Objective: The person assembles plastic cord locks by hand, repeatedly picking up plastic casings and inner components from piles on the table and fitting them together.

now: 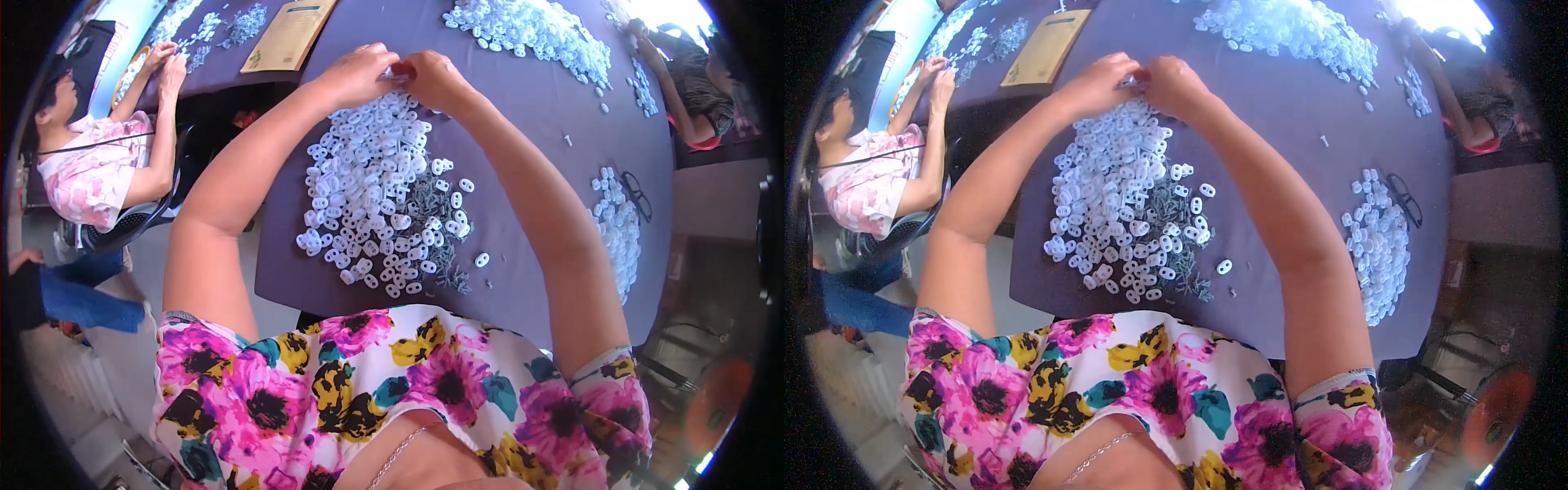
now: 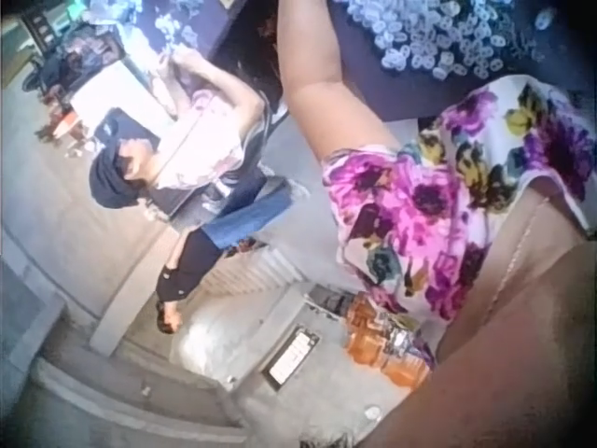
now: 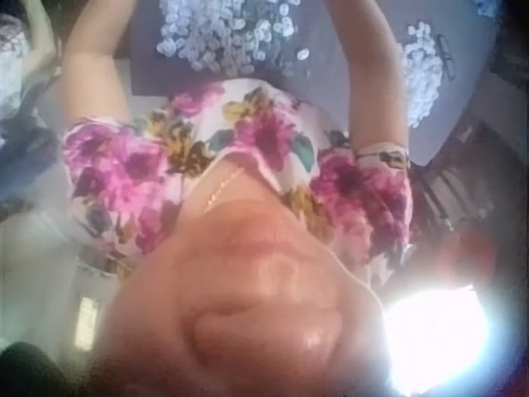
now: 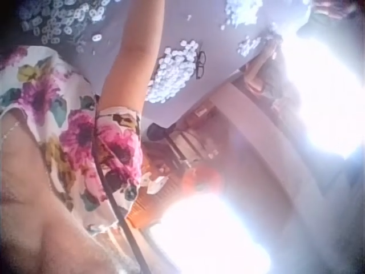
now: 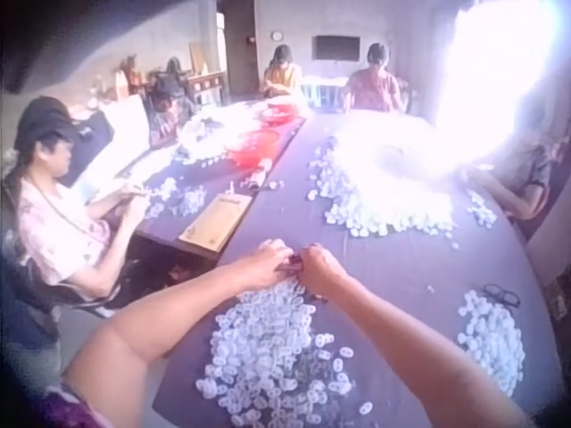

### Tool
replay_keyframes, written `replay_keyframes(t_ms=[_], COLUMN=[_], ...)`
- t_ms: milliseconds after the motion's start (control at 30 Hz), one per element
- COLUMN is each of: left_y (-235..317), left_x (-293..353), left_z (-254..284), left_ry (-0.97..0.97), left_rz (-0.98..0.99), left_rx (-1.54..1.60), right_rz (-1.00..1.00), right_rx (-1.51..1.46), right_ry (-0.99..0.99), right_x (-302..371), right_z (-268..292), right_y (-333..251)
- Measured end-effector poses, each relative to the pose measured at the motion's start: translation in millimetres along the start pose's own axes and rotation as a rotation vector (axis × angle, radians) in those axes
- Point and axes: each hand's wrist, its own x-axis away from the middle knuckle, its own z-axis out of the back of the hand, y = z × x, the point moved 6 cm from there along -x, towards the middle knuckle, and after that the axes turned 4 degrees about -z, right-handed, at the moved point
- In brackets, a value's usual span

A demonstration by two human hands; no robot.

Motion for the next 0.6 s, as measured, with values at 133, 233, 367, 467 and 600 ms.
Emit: replay_keyframes(t_ms=[133, 233, 367, 467, 600], left_y=[3, 8, 14, 15, 16], left_x=[37, 43, 14, -2, 8], left_z=[11, 16, 4, -8, -3], left_ry=[-0.043, -0.018, 0.156, 0.116, 0.007], left_rz=[0.003, -0.013, -0.119, -0.123, -0.065], left_rx=[0.016, 0.028, 0.012, 0.063, 0.173], right_rz=[0.036, 0.008, 0.142, 0.065, 0.038], right_rx=[-0.161, 0.005, 0.178, 0.106, -0.172], right_ry=[-0.089, -0.073, -0.051, -0.097, -0.054], right_x=[23, 37, 42, 29, 49], right_z=[21, 51, 25, 5, 28], right_y=[-16, -1, 7, -15, -12])
